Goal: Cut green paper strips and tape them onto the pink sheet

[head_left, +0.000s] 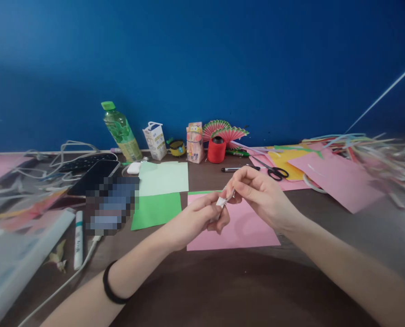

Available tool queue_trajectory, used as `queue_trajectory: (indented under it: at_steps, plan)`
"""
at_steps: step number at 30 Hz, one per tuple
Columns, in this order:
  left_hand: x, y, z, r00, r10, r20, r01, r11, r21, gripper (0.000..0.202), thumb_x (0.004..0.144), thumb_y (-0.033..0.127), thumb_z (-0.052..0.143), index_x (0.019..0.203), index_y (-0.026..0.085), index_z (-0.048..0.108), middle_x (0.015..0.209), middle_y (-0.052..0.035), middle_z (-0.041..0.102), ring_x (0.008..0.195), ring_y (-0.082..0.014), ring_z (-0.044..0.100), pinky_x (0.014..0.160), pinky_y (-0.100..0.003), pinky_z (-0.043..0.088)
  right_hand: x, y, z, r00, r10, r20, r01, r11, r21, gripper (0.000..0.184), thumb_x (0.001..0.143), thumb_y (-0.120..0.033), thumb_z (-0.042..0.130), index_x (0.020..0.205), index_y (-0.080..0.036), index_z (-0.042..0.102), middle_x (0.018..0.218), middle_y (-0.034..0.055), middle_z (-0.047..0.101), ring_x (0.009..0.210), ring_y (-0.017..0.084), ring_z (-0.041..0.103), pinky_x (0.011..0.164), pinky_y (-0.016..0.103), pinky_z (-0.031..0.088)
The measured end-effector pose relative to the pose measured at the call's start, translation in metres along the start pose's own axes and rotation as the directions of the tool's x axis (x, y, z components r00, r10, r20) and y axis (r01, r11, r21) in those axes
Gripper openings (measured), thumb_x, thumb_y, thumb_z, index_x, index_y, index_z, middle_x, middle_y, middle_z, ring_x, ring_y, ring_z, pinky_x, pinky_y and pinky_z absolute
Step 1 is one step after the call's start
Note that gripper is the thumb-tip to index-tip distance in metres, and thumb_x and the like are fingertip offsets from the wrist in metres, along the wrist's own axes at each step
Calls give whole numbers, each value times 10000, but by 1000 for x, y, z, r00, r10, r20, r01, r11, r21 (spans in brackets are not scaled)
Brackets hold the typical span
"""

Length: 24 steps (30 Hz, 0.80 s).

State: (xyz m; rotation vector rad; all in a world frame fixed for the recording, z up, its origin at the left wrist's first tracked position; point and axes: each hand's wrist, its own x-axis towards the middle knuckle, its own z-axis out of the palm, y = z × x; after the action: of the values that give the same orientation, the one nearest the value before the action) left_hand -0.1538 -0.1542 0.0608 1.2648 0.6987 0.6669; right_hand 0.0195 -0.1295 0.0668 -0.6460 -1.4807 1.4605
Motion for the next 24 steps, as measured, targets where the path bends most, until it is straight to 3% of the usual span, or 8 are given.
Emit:
queue_trajectory:
  at_steps: [3,6,9,12,15,18,21,24]
  plan:
    - [0,1,0,1000,8,-1,-8,999,51,171,853,223,347,956,167,471,582,39,423,560,-102,345,577,-259,296,1,-2,-1,1000,16,-23,-14,998,66,138,859,-305,494,772,-210,444,624,-45,493,678,136,600,619,279,456]
    - [0,6,0,998,45,-44,-38,987,156,184,857,259,341,957,162,462,602,25,473,554,-107,378,575,-260,319,3,-3,-3,998,25,-49,-22,998,52,140,847,-312,509,776,-211,442,670,-29,541,742,159,628,664,305,481]
    - [2,11,-6,982,45,-185,27,927,373,175,835,253,376,963,168,459,666,8,544,573,-112,437,617,-266,362,4,-2,-5,996,27,-89,-25,1000,18,124,836,-304,530,795,-206,465,766,-6,613,770,154,640,698,305,490]
    - [6,8,-27,943,35,-331,139,861,489,173,811,243,367,940,173,459,673,2,559,573,-130,497,601,-272,388,7,2,-8,992,44,-116,-48,998,-34,127,821,-315,548,822,-204,487,840,22,658,818,163,643,710,310,495]
    - [10,-3,-57,895,112,-433,235,706,668,94,777,213,368,825,200,449,633,11,559,537,-144,518,600,-288,393,10,7,-11,990,81,-118,-89,994,-64,136,804,-317,563,819,-197,502,876,43,678,877,173,636,740,324,491]
    - [11,-13,-81,885,96,-456,340,534,774,90,761,176,348,722,213,420,631,-11,576,553,-167,537,585,-289,386,12,13,-14,986,109,-123,-119,990,-76,135,784,-301,583,808,-191,508,892,45,684,896,171,632,768,330,476]
    - [9,-14,-90,875,105,-473,404,380,832,113,778,184,352,751,193,461,733,-65,603,646,-196,564,653,-310,399,15,20,-17,982,119,-147,-135,986,-100,154,759,-302,609,798,-186,516,883,40,683,879,163,631,766,325,465]
    - [7,-8,-88,860,174,-480,427,271,863,188,786,295,423,865,160,527,940,-132,608,836,-261,566,755,-360,393,17,26,-19,974,144,-177,-167,979,-119,164,738,-298,627,795,-180,529,851,33,678,852,152,631,761,313,459]
